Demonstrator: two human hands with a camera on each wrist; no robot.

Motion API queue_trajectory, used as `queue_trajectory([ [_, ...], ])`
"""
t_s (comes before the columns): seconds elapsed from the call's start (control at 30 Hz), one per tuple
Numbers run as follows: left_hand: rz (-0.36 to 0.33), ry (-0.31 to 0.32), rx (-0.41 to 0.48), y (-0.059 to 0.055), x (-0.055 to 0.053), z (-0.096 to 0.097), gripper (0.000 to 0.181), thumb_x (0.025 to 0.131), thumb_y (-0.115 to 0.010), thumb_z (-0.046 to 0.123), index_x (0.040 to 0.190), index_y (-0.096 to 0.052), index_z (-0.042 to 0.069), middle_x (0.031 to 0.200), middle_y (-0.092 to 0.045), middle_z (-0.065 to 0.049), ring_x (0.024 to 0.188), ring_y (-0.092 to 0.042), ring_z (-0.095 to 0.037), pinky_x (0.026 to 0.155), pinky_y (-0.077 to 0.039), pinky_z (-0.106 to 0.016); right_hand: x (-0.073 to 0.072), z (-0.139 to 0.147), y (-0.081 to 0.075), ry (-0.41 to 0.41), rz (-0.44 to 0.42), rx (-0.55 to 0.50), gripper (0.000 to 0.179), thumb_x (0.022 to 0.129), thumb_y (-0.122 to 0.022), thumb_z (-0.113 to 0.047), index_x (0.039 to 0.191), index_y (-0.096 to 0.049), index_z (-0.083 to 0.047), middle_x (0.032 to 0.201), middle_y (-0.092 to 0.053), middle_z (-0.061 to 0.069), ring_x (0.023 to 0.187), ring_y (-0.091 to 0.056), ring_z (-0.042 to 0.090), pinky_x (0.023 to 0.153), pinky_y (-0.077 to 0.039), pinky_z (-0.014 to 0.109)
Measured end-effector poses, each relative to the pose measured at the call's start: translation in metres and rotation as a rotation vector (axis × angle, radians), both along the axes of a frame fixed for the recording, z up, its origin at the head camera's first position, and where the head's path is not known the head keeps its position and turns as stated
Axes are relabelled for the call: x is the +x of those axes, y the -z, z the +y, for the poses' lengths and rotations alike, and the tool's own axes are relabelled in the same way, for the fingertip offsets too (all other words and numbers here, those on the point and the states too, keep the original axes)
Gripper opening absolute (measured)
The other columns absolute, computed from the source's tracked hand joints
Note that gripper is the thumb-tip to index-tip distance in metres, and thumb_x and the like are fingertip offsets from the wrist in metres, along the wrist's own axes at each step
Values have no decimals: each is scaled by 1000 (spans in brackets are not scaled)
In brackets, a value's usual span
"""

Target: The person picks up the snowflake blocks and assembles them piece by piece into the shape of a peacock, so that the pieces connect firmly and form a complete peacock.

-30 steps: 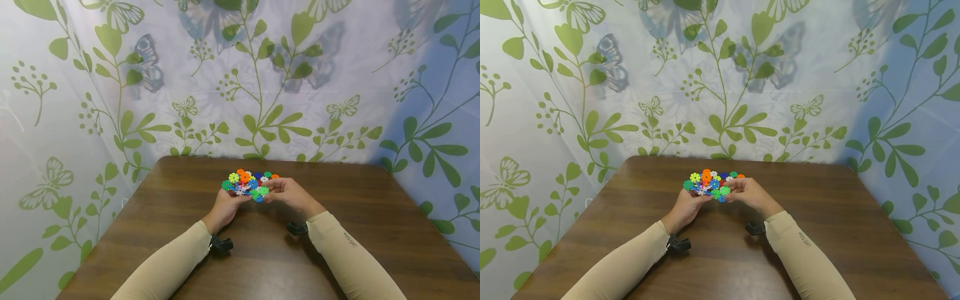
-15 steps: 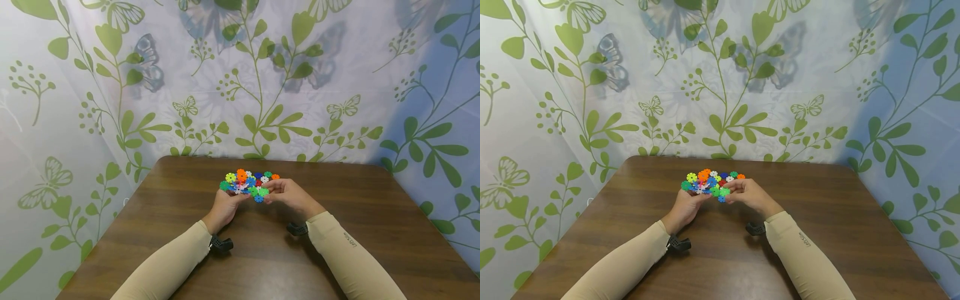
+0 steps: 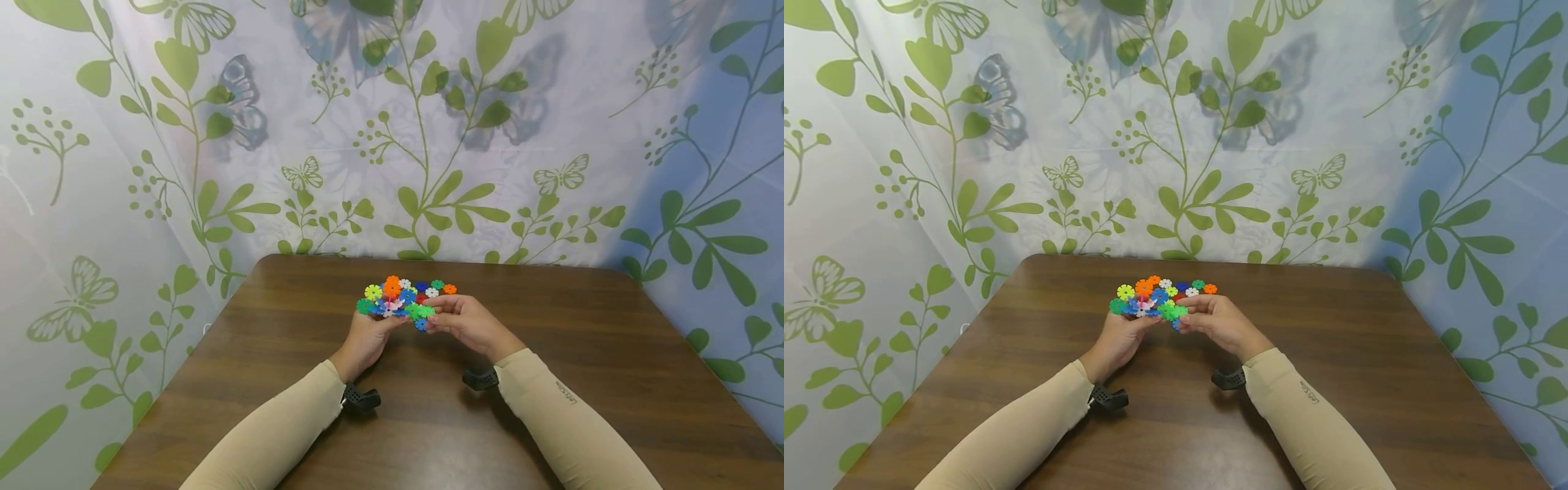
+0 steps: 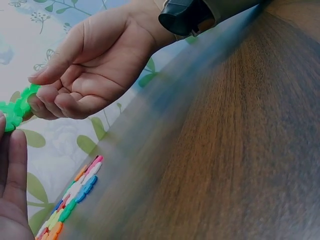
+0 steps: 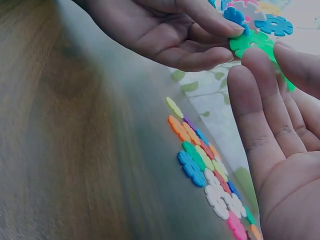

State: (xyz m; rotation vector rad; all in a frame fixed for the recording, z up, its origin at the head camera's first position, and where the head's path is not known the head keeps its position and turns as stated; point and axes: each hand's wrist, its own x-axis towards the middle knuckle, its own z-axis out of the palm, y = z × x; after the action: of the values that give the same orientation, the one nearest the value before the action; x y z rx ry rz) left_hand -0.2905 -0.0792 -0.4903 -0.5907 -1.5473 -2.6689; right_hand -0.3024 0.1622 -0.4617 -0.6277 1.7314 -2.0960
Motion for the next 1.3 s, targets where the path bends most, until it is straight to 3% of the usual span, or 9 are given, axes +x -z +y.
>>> queue_trajectory([
  [0.17,36,-2,2,1,-1,0,48,91,-70,-21,136,-60,-5,133,-66,-22,119,-66,-34,98,-54,-46,2,-3,-1,6,-63,-53,40,101,-63,11,139,-54,19,123,-52,47,93,-72,30,95,-57,47],
  [0.3,50,1,-10,1,0,0,46,92,-70,-19,135,-61,-5,133,-66,-23,121,-65,-36,100,-53,-48,4,-5,-2,0,-91,-58,41,102,-63,10,141,-53,18,124,-52,47,92,-73,29,96,-56,47],
  [0.5,69,0,-54,-2,0,-1,44,92,-73,-15,134,-63,-5,132,-67,-25,119,-66,-38,98,-54,-48,5,-6,-2,12,-85,-55,40,101,-64,10,139,-56,16,121,-54,47,90,-74,27,95,-57,48],
  [0.77,42,-28,-143,-2,1,-3,46,93,-77,-7,136,-63,-1,133,-68,-20,119,-67,-35,98,-55,-44,8,-9,-1,40,-81,-57,40,100,-65,10,138,-56,17,117,-61,42,90,-74,27,96,-56,48],
  [0.93,54,-31,-143,-3,-1,-1,44,92,-77,-8,134,-64,-2,130,-69,-21,116,-69,-35,97,-55,-44,8,-8,-2,43,-81,-54,39,100,-65,10,138,-58,16,122,-58,45,91,-74,27,98,-54,50],
  [1.03,55,-21,-103,-3,-2,0,43,91,-76,-12,132,-64,-5,126,-69,-25,110,-71,-35,94,-57,-46,7,-6,-1,35,-84,-55,38,100,-66,8,137,-60,14,117,-61,41,91,-74,28,98,-54,50],
  [1.2,45,-19,-44,-2,-2,1,43,90,-73,-18,131,-63,-7,123,-70,-27,107,-72,-36,93,-57,-48,5,-4,2,-3,-75,-52,37,101,-66,7,137,-60,13,106,-66,22,92,-72,29,96,-56,49],
  [1.3,46,-13,-38,-2,-2,0,43,91,-73,-18,131,-63,-7,125,-69,-27,109,-71,-36,93,-57,-48,4,-4,4,-17,-62,-45,39,101,-66,7,138,-58,13,106,-66,22,93,-72,30,96,-56,49],
])
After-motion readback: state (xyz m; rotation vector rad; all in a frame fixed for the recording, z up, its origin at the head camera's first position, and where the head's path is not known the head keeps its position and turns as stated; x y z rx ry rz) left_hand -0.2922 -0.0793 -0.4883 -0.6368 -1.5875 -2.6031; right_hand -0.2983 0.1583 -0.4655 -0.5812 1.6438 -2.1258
